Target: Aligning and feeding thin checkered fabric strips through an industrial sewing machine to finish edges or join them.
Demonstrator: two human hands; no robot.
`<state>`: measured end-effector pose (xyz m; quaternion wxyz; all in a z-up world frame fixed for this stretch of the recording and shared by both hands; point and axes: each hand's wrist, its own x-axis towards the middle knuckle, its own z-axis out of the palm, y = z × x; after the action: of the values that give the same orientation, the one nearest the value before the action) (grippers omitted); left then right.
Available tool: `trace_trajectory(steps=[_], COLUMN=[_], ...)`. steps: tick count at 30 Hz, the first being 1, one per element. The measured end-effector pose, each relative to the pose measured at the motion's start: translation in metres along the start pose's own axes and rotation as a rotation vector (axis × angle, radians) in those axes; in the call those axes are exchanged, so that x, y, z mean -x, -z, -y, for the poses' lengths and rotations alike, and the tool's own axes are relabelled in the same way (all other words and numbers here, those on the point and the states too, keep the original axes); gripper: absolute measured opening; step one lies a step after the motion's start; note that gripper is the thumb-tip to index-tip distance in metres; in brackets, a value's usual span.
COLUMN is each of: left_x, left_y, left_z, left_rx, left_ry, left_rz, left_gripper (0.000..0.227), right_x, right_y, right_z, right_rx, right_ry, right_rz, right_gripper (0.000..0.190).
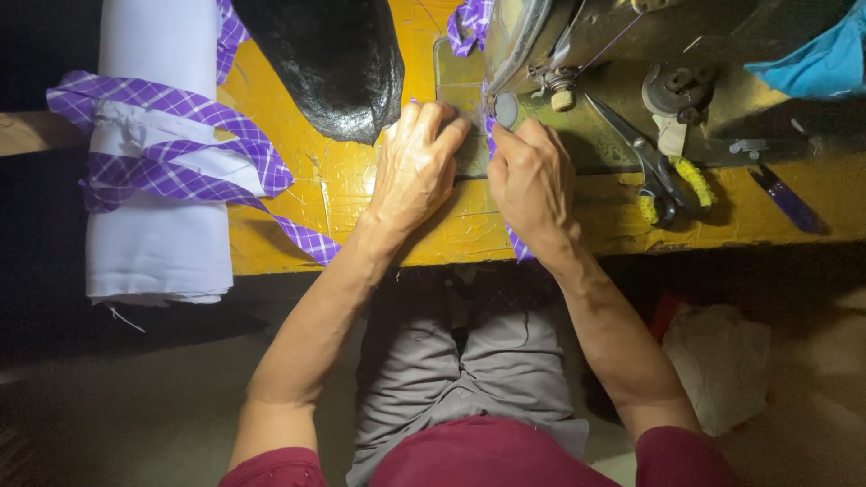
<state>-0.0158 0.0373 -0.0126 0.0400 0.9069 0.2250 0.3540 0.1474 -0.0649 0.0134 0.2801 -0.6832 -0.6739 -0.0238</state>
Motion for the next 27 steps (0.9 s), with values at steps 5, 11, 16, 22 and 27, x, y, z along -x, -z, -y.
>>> trace_trajectory(steps=[5,11,16,22,27], left_x=[0.001,0.003,0.001,0.0,0.003], left_y=[-0.001,-0.002,-0.001,0.002,-0.002], left_z=[-0.005,-0.007,-0.009,-0.01,-0.006], left_rx=[0.057,0.041,0.044,0.039,0.014], left_ry=[-0.128,-0.165,-0.175,-0.171,-0.173], left_rz=[0.005,0.052,0.065,0.075,0.082], left_gripper=[0.031,0.031,0.028,0.03,0.034], right_x=[0.026,0.054,0.057,0.06,0.058], right_y=[0.024,0.011,0.002,0.001,0.002], right_z=[0.014,0.008,0.001,-0.001,0.001], right_rx=[-0.026,-0.005,0.005,-0.007,-0.017], right_ry=[-0.07,-0.089,-0.068,-0.049,-0.02], right_rz=[0.005,-0.084,-0.143,-0.125,-0.11], right_gripper=[0.024,0.027,0.026,0.029,0.03])
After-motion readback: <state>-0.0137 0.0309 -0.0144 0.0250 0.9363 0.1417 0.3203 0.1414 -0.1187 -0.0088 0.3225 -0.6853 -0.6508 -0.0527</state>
